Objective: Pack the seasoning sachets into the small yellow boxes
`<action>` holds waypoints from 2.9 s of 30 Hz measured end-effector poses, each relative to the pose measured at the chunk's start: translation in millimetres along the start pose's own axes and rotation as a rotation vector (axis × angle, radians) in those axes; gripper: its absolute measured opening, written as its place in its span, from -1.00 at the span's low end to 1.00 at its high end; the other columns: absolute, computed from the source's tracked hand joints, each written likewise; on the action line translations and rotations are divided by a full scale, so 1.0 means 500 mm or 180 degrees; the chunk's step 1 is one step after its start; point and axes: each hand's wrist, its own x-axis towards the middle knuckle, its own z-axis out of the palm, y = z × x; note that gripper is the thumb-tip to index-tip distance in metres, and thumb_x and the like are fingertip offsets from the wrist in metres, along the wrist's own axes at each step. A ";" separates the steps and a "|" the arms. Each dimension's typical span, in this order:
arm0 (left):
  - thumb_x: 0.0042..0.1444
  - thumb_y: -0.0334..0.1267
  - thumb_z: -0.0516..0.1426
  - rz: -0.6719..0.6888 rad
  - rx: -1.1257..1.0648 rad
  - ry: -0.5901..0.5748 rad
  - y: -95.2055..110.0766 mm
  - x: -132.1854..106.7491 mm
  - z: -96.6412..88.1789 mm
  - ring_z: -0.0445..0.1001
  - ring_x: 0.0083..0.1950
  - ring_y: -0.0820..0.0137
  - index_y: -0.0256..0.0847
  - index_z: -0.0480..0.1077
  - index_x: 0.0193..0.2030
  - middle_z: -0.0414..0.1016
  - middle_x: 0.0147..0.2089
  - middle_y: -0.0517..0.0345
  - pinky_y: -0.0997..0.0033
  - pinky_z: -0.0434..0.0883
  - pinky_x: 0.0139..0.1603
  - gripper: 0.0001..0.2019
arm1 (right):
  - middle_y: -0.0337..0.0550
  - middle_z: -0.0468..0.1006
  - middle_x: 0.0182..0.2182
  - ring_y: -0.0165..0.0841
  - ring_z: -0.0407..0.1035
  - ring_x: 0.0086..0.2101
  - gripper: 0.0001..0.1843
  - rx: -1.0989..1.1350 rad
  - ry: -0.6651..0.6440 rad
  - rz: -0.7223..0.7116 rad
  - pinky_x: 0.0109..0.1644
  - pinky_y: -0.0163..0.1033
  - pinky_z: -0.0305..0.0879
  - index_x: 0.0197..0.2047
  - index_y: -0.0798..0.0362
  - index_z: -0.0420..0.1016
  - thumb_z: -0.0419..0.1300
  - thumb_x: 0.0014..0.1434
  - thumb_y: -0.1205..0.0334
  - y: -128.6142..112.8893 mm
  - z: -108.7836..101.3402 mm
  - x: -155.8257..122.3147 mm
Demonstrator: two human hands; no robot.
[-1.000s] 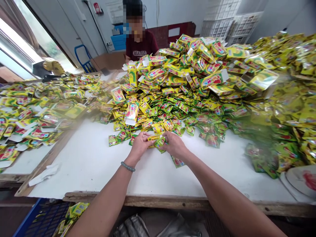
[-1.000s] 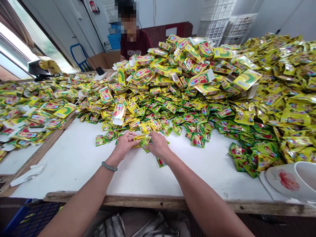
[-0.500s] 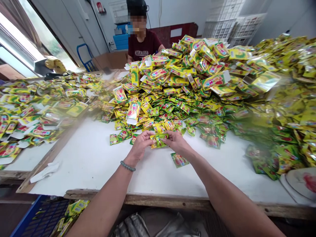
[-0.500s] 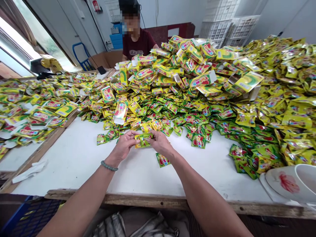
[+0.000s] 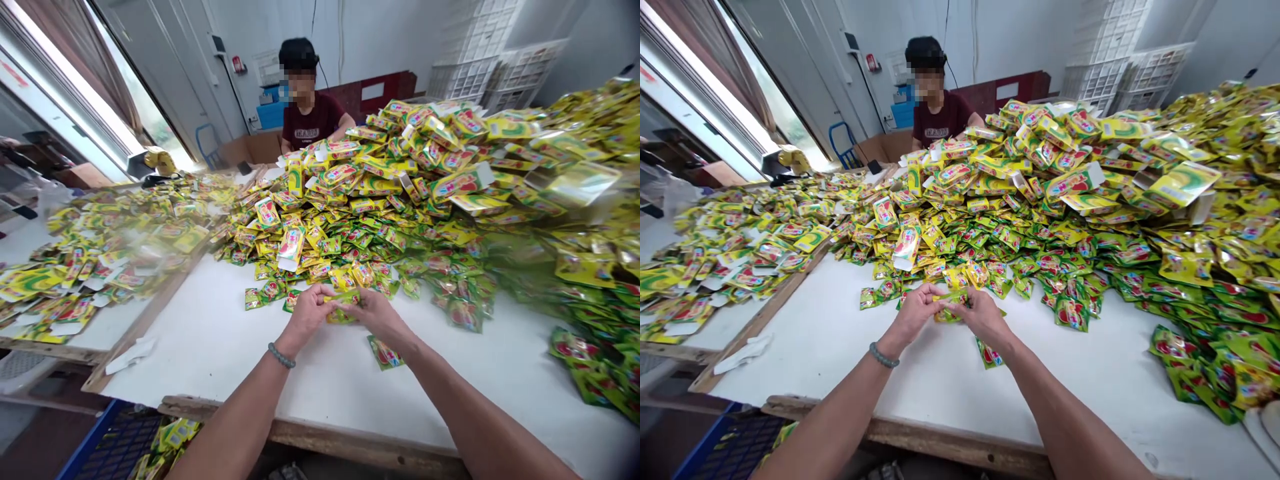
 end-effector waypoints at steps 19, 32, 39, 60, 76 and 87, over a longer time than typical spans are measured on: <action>-0.13 -0.50 0.17 0.0929 0.3782 0.1213 0.082 0.052 -0.124 0.30 0.25 0.03 -0.21 0.39 0.17 0.47 0.16 -0.10 0.10 0.27 0.27 -0.38 | -0.13 0.62 -0.31 -0.27 0.45 -0.31 -0.70 -0.0221 0.0374 -0.0514 -0.24 -0.23 0.34 -0.17 0.06 0.52 0.22 0.10 0.04 -0.037 -0.031 -0.015; 0.09 -0.30 0.20 0.0743 0.1071 0.1052 -0.006 0.005 -0.066 0.38 0.27 0.13 -0.09 0.31 0.26 0.08 0.45 -0.11 0.23 0.49 0.06 -0.45 | -0.21 0.60 -0.41 -0.32 0.47 -0.39 -0.66 0.0431 0.0023 0.0114 -0.33 -0.28 0.39 -0.26 0.06 0.50 0.39 -0.10 0.08 -0.006 -0.005 -0.002; -0.22 -0.05 0.46 -0.0299 -0.0960 0.0586 0.003 0.001 -0.037 0.56 -0.36 0.37 -0.25 0.42 -0.08 0.63 -0.26 0.06 0.41 0.47 -0.32 -0.41 | -0.18 0.61 -0.40 -0.27 0.49 -0.35 -0.56 0.1139 -0.0189 0.0022 -0.22 -0.19 0.43 -0.27 0.05 0.48 0.46 -0.15 -0.01 -0.008 0.017 -0.009; -0.21 0.13 0.40 -0.0065 0.0375 -0.0215 0.012 -0.017 -0.041 0.53 -0.36 0.36 -0.27 0.55 -0.29 0.62 -0.38 0.11 0.39 0.43 -0.27 -0.50 | -0.25 0.54 -0.38 -0.34 0.35 -0.35 -0.90 -0.1621 0.0473 -0.0598 -0.26 -0.29 0.19 -0.26 0.01 0.48 0.22 0.09 0.26 -0.058 -0.061 -0.022; -0.21 0.15 0.39 -0.0073 0.0332 -0.0361 0.009 -0.019 -0.027 0.54 -0.31 0.35 -0.28 0.57 -0.22 0.64 -0.30 0.08 0.39 0.43 -0.24 -0.46 | -0.18 0.54 -0.27 -0.32 0.38 -0.28 -0.82 -0.1508 0.0691 -0.0663 -0.20 -0.26 0.23 -0.20 0.02 0.54 0.27 0.10 0.20 -0.048 -0.052 -0.017; -0.16 0.07 0.40 -0.0248 -0.0180 -0.0327 0.004 -0.018 -0.021 0.55 -0.35 0.32 -0.26 0.58 -0.21 0.63 -0.34 0.10 0.37 0.46 -0.30 -0.53 | -0.24 0.46 -0.45 -0.37 0.25 -0.45 -0.58 -0.1130 0.1290 -0.0695 -0.32 -0.26 0.17 -0.27 0.01 0.50 0.27 0.08 -0.19 -0.030 -0.013 -0.012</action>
